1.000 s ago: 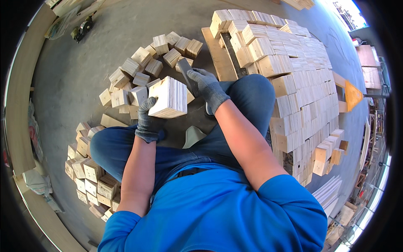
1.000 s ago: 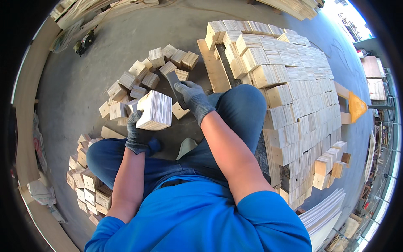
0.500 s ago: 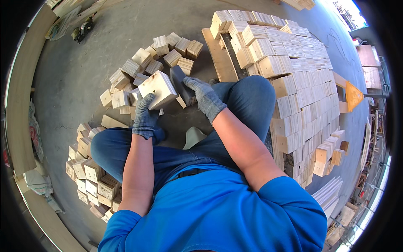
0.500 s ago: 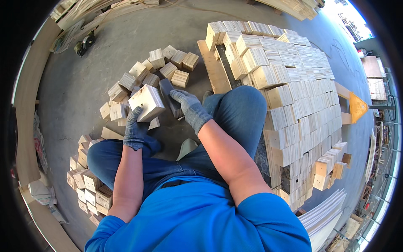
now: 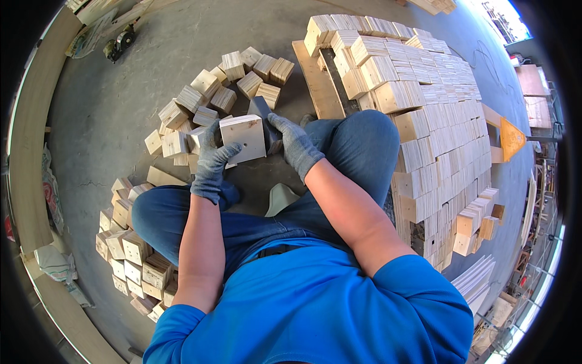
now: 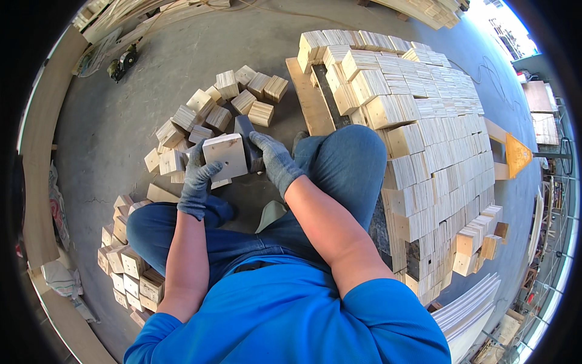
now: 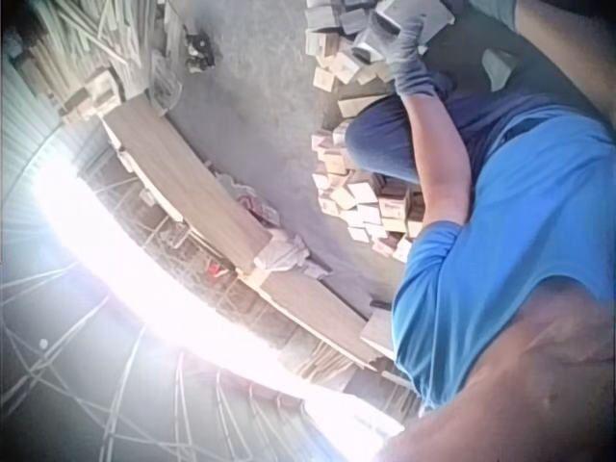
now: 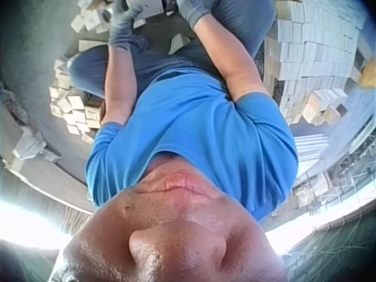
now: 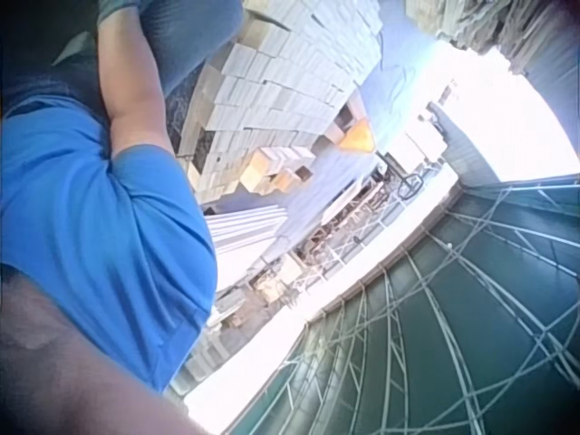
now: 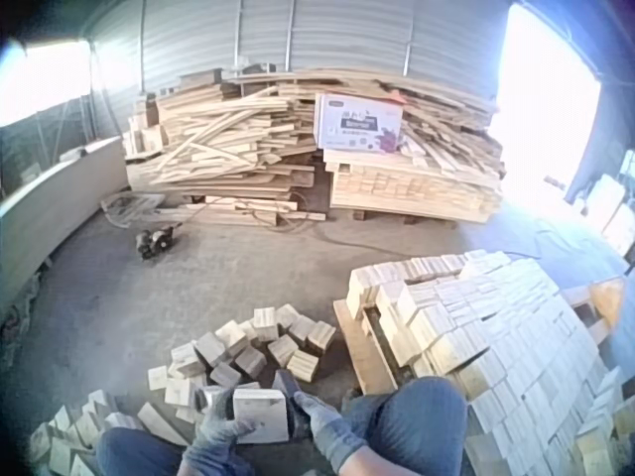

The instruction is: The person sits cross-legged on the floor and sands small wooden blocks using a sanding block. They pick up each block, sand its surfaces, and place it on a nearby stack of finished blocks.

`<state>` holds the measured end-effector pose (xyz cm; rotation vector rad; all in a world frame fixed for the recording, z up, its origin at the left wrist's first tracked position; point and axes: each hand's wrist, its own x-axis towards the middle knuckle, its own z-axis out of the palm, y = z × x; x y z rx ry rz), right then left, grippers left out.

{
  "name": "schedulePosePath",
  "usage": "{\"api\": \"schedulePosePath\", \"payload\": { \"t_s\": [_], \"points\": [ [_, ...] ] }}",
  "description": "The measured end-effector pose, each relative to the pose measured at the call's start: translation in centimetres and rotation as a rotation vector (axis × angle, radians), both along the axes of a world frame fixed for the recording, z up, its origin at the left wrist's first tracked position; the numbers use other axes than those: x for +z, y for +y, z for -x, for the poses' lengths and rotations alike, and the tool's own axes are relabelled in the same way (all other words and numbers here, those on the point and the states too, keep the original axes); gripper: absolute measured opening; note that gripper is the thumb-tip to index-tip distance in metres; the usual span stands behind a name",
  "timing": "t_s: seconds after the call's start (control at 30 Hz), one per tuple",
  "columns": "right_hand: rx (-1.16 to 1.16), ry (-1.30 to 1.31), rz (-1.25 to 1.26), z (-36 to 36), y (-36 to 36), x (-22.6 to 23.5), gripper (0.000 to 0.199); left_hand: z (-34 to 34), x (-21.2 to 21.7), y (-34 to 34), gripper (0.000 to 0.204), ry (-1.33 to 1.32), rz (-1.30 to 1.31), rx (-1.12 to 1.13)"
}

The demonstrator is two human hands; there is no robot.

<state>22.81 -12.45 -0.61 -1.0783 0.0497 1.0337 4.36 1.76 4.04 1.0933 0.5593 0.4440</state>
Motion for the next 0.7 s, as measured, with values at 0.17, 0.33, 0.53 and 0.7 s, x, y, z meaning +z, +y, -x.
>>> {"api": "schedulePosePath", "payload": {
  "t_s": [0.17,0.33,0.53,0.7],
  "points": [
    [-0.028,0.355,0.029,0.5,0.7,3.1,0.030,0.5,1.3,-0.1,0.091,0.064,-0.141,0.095],
    [-0.070,0.443,-0.070,0.6,0.8,3.6,0.033,0.5,1.8,-0.4,0.092,0.165,-0.498,0.146],
    [-0.098,0.533,-0.151,0.9,0.7,4.7,0.038,0.9,1.2,0.0,0.088,0.109,-0.232,0.100],
    [-0.116,0.543,-0.153,1.7,0.7,3.2,0.041,-0.8,3.2,-1.6,0.084,-0.214,0.115,0.224]
  ]
}}
